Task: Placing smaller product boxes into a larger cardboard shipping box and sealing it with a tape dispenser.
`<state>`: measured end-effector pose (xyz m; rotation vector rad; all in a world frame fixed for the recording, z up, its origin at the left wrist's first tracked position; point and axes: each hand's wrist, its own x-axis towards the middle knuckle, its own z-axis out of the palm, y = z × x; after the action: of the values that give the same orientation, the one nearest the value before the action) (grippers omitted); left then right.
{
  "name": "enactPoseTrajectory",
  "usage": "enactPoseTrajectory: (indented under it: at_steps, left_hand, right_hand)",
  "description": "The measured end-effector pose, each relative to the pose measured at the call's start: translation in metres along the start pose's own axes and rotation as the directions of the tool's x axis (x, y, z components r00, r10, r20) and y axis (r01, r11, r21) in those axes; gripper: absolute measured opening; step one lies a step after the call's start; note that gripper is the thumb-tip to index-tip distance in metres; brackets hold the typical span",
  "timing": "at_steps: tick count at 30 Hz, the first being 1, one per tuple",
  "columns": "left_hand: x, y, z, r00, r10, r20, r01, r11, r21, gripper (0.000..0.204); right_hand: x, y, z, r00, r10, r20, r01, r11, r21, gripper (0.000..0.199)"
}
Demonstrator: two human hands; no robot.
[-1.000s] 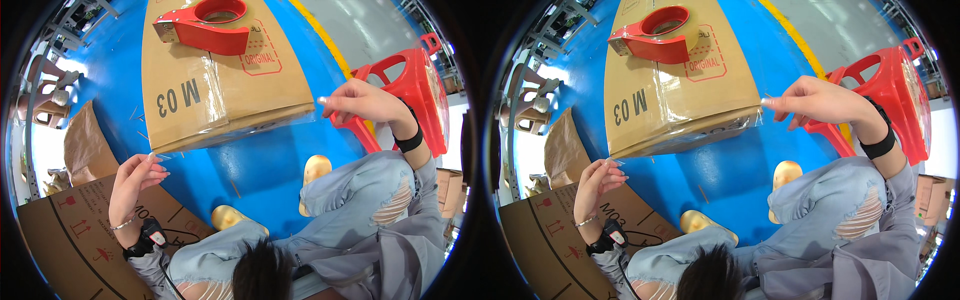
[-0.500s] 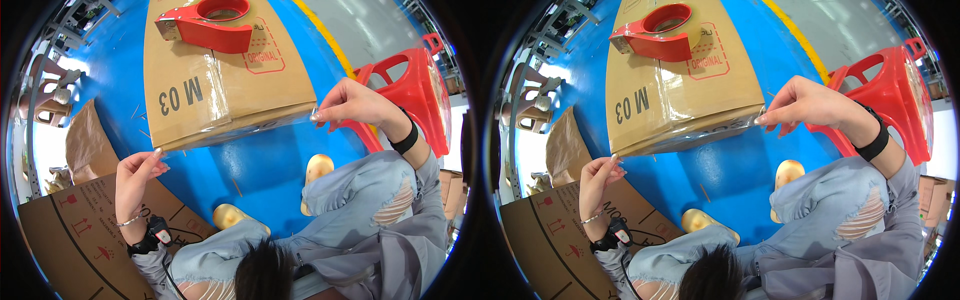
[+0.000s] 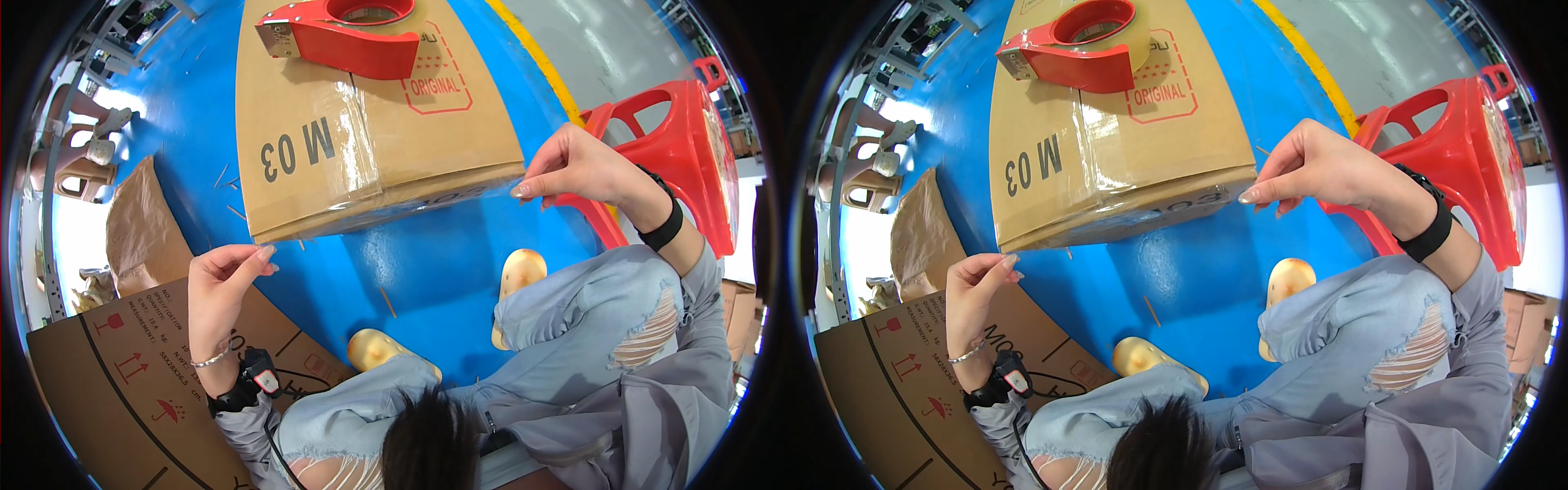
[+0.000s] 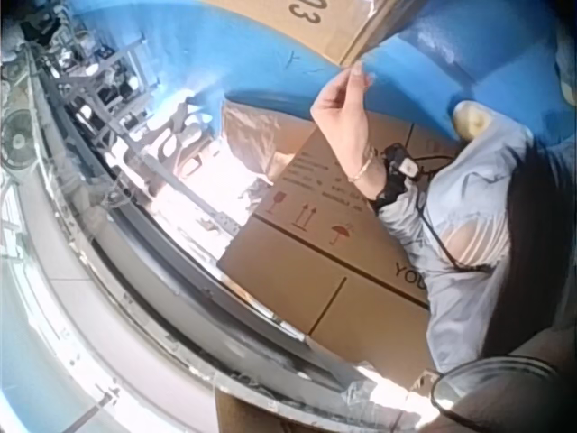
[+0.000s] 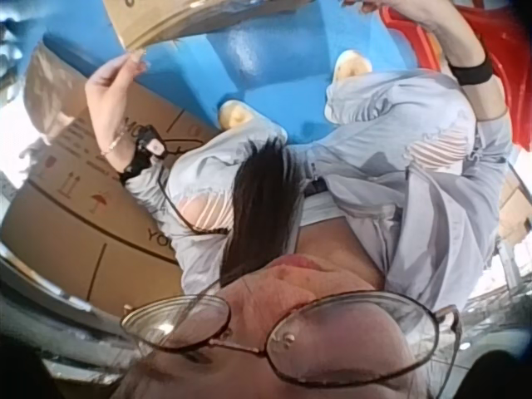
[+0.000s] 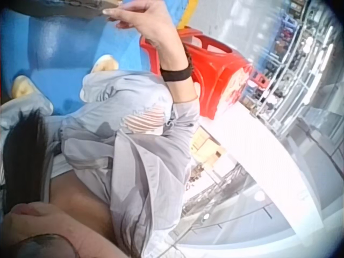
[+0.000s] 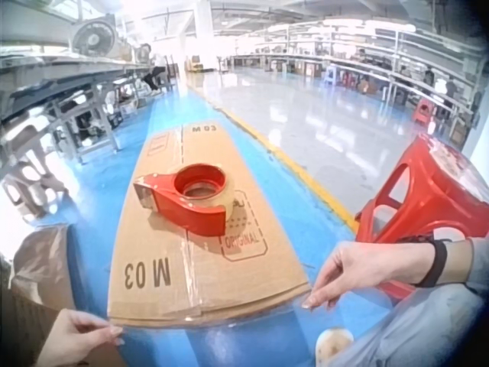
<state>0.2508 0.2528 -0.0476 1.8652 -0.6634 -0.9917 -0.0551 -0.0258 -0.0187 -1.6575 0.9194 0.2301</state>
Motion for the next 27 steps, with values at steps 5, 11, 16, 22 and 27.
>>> enactPoseTrajectory:
  at_steps: [5,11,16,22,27]
  left_hand:
    - [0.002,-0.004,0.0,0.99,0.137,-0.034,-0.132,0.983,0.126,0.013]
    - [-0.001,0.009,0.006,0.938,0.344,-0.048,-0.278,0.825,0.492,0.011]
    - [0.006,-0.007,-0.004,0.831,0.553,-0.06,-0.389,0.656,0.647,0.017]
    - [0.016,-0.02,-0.009,0.669,0.738,-0.09,-0.52,0.551,0.653,0.04]
    - [0.021,-0.017,-0.012,0.634,0.771,-0.052,-0.544,0.494,0.678,0.046]
  right_hand:
    - [-0.003,-0.001,0.004,0.99,-0.126,-0.062,0.116,0.984,-0.137,0.024]
    - [-0.003,0.005,0.009,0.931,-0.328,-0.157,0.253,0.893,-0.372,0.021]
    - [0.002,0.006,-0.004,0.727,-0.683,-0.068,0.433,0.533,-0.728,0.026]
    - [0.009,0.003,0.007,0.694,-0.714,-0.092,0.525,0.589,-0.615,0.045]
    - [0.009,-0.001,0.009,0.711,-0.694,-0.113,0.505,0.616,-0.604,0.044]
